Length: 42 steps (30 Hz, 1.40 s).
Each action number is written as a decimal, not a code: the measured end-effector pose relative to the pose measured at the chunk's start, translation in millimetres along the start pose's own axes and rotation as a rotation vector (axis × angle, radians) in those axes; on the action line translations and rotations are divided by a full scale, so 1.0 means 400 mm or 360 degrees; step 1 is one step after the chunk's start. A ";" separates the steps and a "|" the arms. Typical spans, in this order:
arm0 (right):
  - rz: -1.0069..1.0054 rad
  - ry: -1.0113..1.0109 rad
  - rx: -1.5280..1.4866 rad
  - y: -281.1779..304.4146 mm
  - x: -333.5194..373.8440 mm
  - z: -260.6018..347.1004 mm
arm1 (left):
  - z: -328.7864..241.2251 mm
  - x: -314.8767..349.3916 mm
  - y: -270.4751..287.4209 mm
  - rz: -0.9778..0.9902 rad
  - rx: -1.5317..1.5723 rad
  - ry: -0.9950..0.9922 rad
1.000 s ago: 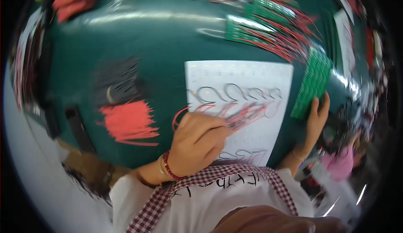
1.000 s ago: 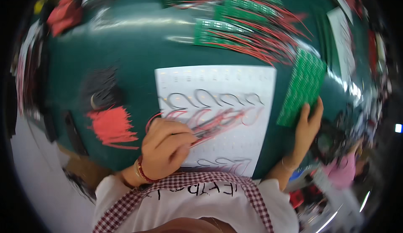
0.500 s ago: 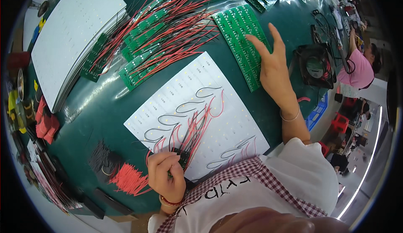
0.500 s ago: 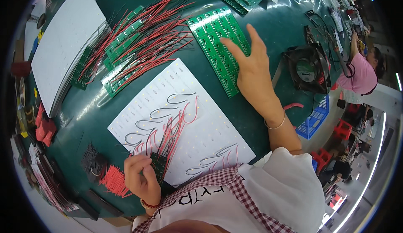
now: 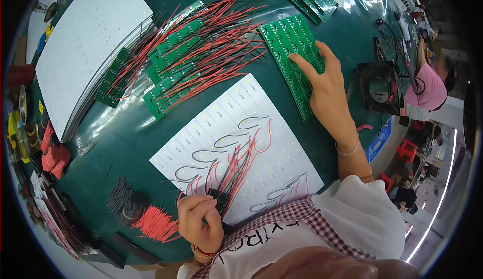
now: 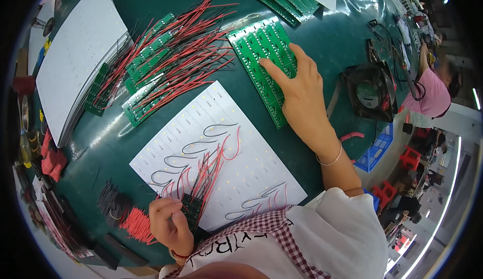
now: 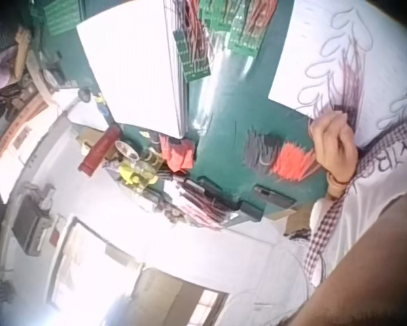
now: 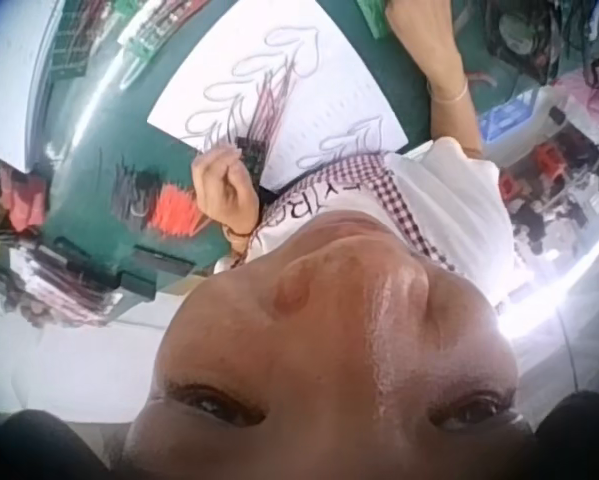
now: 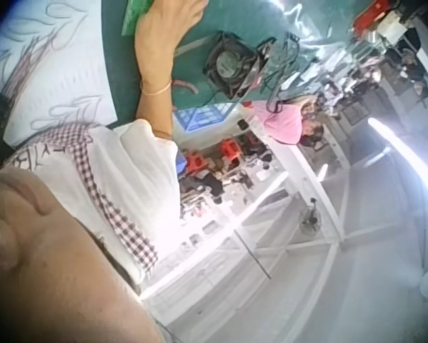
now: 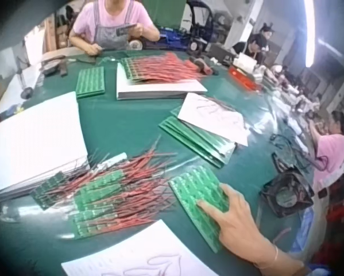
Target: Assembling and wiring LED circuit boards using a hot glue gun to secure wires according to a template.
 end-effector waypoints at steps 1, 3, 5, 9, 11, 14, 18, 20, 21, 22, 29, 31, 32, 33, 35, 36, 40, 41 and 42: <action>0.0003 0.0006 0.0007 -0.001 -0.001 0.001 | 0.002 0.000 -0.001 0.0010 0.0011 0.0012; -0.0003 -0.0005 0.0085 0.000 -0.003 0.002 | 0.007 0.001 -0.003 0.0021 0.0032 0.0027; -0.0006 -0.0012 0.0092 0.002 -0.002 0.001 | 0.017 0.000 -0.006 0.0021 0.0071 0.0051; -0.0007 -0.0002 0.0086 -0.008 -0.005 0.002 | 0.017 0.000 -0.002 0.0027 0.0064 0.0046; -0.0008 -0.0018 0.0089 -0.007 -0.001 0.003 | 0.024 0.003 -0.001 0.0023 0.0105 0.0077; -0.0015 -0.0030 0.0097 -0.006 -0.001 0.003 | 0.027 0.005 -0.001 0.0021 0.0111 0.0074; 0.0004 -0.0045 0.0047 -0.003 -0.006 0.001 | 0.024 0.000 -0.002 0.0033 0.0116 0.0087; -0.0052 -0.0063 -0.0019 -0.013 0.000 -0.022 | 0.020 -0.001 -0.003 0.0041 0.0104 0.0059; -0.0102 -0.0077 -0.0082 -0.015 0.003 -0.029 | 0.020 0.001 -0.003 0.0040 0.0101 0.0057; -0.0107 -0.0077 -0.0085 -0.014 0.003 -0.023 | 0.023 0.002 -0.003 0.0044 0.0110 0.0085; -0.0069 -0.0230 -0.0070 -0.007 0.014 -0.003 | -0.008 -0.001 -0.012 0.0036 0.0079 0.0033; -0.0120 -0.0235 -0.0190 0.004 0.012 -0.010 | -0.025 0.000 -0.014 0.0005 0.0060 -0.0049; -0.0176 -0.0219 -0.0225 0.016 0.016 -0.008 | -0.036 0.003 -0.013 -0.0019 0.0050 -0.0111; -0.0233 -0.0201 -0.0262 0.032 0.023 -0.004 | -0.043 0.009 -0.013 -0.0033 0.0055 -0.0139; -0.0443 -0.0051 -0.0318 0.090 0.032 0.031 | -0.056 0.015 -0.012 -0.0082 0.0028 -0.0199; -0.0627 0.0069 -0.0340 0.130 0.051 0.054 | -0.060 0.022 -0.012 -0.0097 0.0033 -0.0239; -0.0995 0.0553 -0.0540 0.266 0.119 0.142 | -0.055 0.027 -0.029 -0.0074 0.0546 -0.0076; -0.1033 0.0664 -0.0582 0.291 0.135 0.158 | -0.052 0.027 -0.039 0.0014 0.0759 0.0028; -0.1039 0.0693 -0.0617 0.310 0.150 0.172 | -0.080 0.022 -0.044 0.0079 0.0893 0.0009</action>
Point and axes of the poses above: each hand's wrist, its own x-axis away from the middle knuckle, its own y-axis out of the back of the hand, z = x × y, the point moved 7 cm from there along -x, towards the middle knuckle, and after that the axes turned 3 degrees about x, right-handed, at the moved point
